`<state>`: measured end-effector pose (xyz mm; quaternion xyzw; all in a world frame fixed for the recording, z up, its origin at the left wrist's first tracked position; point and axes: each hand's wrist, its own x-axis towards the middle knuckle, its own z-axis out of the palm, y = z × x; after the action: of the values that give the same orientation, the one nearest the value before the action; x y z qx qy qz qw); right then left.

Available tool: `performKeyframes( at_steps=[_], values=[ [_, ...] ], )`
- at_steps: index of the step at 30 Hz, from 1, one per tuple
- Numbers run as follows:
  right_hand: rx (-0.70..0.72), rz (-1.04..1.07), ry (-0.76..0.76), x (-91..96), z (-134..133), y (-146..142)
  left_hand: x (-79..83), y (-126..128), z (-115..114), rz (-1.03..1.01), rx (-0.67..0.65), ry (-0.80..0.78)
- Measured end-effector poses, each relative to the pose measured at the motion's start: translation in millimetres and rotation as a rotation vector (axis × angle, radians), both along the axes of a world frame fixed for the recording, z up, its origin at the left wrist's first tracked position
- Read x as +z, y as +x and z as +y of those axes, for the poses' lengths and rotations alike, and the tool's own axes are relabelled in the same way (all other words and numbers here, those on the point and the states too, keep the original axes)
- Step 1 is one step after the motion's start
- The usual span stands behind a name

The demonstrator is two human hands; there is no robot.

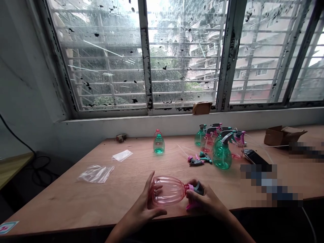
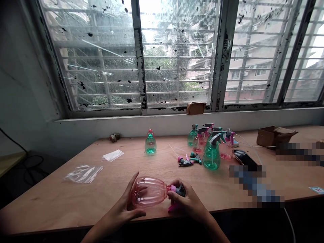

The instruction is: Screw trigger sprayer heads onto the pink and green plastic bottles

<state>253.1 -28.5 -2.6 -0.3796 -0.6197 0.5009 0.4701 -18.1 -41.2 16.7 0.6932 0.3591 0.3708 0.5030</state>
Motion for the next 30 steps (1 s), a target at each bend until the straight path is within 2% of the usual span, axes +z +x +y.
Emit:
performKeyframes(
  at_steps=[5,13,19,27,30],
  values=[
    [0.011,0.004,0.003,1.5,-1.5,0.9,-2.6,-2.5,1.4,-0.047,-0.027,-0.039],
    [0.032,-0.013,0.014,4.8,-3.5,1.2,-2.5,-4.5,2.7,0.022,0.018,0.101],
    [0.046,-0.020,0.019,2.2,-3.3,2.4,-4.5,-7.2,1.8,0.002,0.022,0.055],
    [0.041,0.013,-0.003,0.5,-3.3,4.0,-3.4,-3.8,1.8,-0.004,-0.010,0.104],
    [0.045,0.014,-0.003,0.2,-3.1,3.8,-2.6,-3.2,0.7,-0.025,0.018,0.048]
  ],
)
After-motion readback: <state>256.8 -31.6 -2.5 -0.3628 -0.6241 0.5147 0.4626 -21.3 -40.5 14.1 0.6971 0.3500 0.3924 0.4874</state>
